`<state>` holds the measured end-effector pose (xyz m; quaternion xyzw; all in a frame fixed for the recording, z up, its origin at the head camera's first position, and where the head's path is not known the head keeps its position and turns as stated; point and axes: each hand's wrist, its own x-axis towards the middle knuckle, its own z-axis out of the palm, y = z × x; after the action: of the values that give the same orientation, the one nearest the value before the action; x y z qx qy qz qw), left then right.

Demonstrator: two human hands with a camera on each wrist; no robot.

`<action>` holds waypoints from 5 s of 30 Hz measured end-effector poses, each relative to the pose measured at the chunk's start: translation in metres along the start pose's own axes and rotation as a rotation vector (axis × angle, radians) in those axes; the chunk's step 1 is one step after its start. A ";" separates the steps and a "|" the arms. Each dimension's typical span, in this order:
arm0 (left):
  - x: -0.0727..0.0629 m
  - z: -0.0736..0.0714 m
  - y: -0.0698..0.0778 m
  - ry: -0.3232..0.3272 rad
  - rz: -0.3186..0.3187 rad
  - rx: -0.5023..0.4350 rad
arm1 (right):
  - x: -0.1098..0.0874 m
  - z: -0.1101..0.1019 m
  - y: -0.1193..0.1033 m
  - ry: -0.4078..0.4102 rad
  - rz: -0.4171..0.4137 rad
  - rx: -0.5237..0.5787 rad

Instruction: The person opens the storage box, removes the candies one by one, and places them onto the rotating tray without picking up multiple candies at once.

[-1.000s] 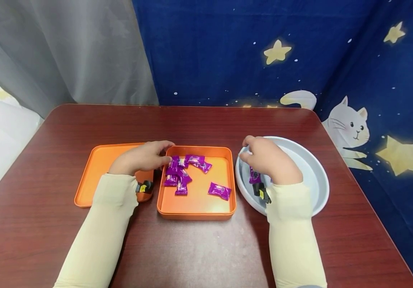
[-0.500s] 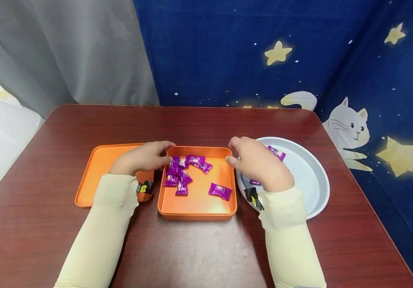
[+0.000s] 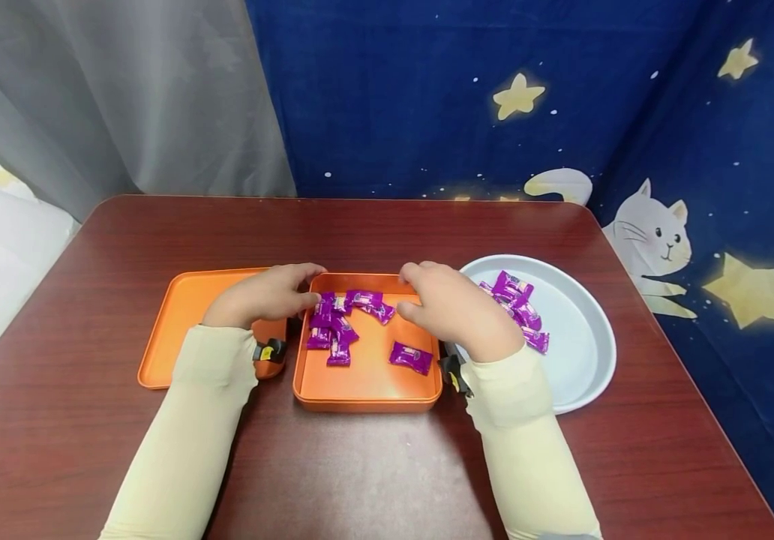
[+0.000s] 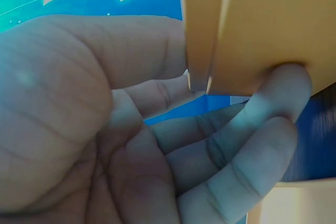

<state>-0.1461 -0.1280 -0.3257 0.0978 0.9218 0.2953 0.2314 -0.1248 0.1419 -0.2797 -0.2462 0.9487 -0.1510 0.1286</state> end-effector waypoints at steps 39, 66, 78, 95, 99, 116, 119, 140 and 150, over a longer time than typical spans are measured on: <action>0.002 0.000 -0.001 0.006 0.005 0.008 | 0.031 0.047 -0.018 -0.234 0.048 -0.106; 0.002 0.001 -0.001 0.009 0.008 0.019 | 0.036 0.062 -0.018 -0.257 -0.027 -0.142; 0.002 0.001 -0.002 0.010 0.006 0.009 | 0.035 0.060 -0.017 -0.226 0.043 -0.192; 0.003 0.001 0.000 0.010 0.003 0.017 | 0.036 0.061 -0.015 -0.224 0.005 -0.208; 0.002 0.001 0.000 0.008 0.005 0.015 | 0.036 0.061 -0.015 -0.198 -0.025 -0.197; 0.002 0.001 0.001 0.006 0.000 0.005 | 0.036 0.056 -0.015 -0.170 -0.045 -0.116; 0.002 0.001 0.001 0.007 0.002 0.001 | 0.035 0.054 -0.015 -0.160 -0.049 -0.110; 0.002 0.002 0.000 0.003 -0.002 -0.009 | 0.024 0.034 -0.015 -0.096 -0.066 -0.077; 0.003 0.002 -0.001 0.013 0.006 0.007 | 0.016 0.025 -0.020 -0.068 -0.070 -0.096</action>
<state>-0.1477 -0.1273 -0.3286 0.0995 0.9240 0.2935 0.2242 -0.1216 0.1112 -0.2985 -0.2899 0.9409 -0.1011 0.1432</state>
